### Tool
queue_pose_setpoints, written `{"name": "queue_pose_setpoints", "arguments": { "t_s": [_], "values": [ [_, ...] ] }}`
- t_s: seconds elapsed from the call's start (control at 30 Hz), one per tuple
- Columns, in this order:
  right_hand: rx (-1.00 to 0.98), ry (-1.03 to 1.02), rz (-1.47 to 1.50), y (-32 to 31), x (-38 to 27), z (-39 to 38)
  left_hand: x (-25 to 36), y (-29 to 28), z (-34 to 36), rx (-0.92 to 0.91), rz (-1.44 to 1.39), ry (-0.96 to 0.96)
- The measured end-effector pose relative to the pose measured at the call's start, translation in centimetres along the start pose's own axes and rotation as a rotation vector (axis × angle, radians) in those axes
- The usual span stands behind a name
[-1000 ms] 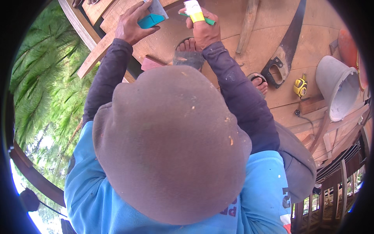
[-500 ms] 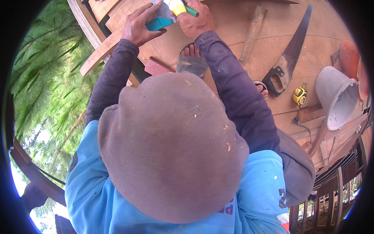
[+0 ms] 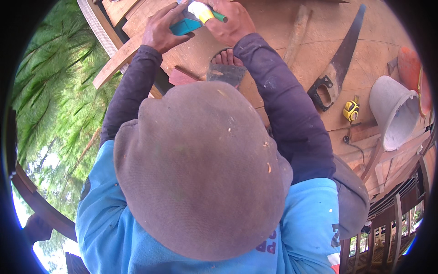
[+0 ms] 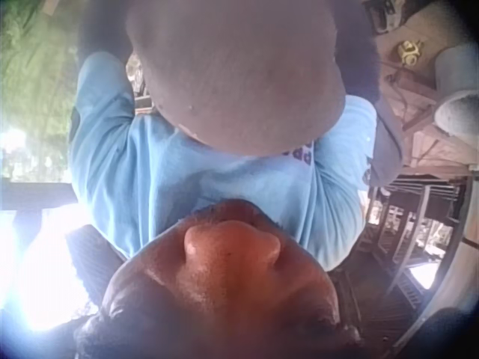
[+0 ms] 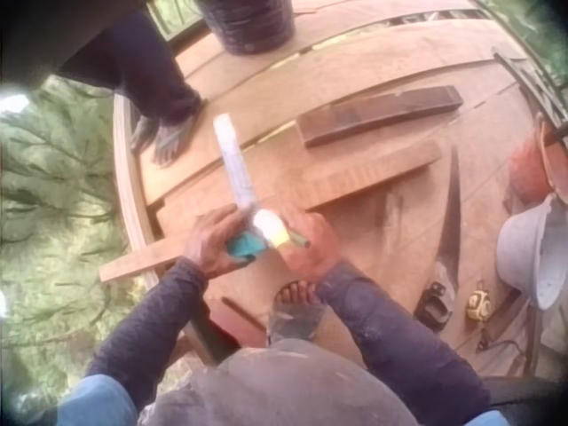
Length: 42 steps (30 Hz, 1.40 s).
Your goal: The person measures a wooden plank with a tape measure, marks it with a pencil and square, then saws the plank with a hand saw on a wooden platform.
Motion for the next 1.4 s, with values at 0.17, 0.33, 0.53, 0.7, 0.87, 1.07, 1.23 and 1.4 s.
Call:
{"name": "queue_pose_setpoints", "arguments": {
  "t_s": [0.17,0.33,0.53,0.7,0.87,1.07,1.23,1.4],
  "values": [
    [-0.225,0.040,0.066,-2.2,-0.5,-0.1,-2.2,1.6,-1.0,0.032,0.137,-0.002],
    [-0.478,0.018,-0.301,-9.8,-2.4,1.9,-1.5,1.4,-1.3,0.084,0.153,0.033],
    [-0.674,0.015,-0.487,-22.0,-3.0,-3.6,-1.3,-0.5,-1.7,0.159,0.040,-0.145],
    [-0.286,0.354,-0.118,-28.2,-2.4,-11.2,-0.6,-3.8,-0.8,0.188,-0.199,-0.432],
    [0.107,0.643,0.409,-26.6,-4.4,-15.6,8.8,-4.3,3.8,0.112,-0.370,-0.234],
    [0.214,0.472,0.931,-22.9,-6.0,-12.5,23.9,-0.1,5.5,-0.214,-0.394,0.192],
    [0.507,0.514,0.870,-23.6,-5.1,-14.2,31.0,4.3,4.6,-0.252,-0.230,0.527],
    [0.584,0.591,0.720,-24.2,-3.9,-18.3,31.1,6.5,3.5,-0.508,-0.099,0.651]
  ]
}}
Point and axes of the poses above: each hand's wrist, its own z-axis towards the middle knuckle, its own y-axis out of the palm, x = y × z, the point moved 4 cm from there along z, towards the middle knuckle, and after that the axes turned 12 degrees about -y, right-handed, at the moved point
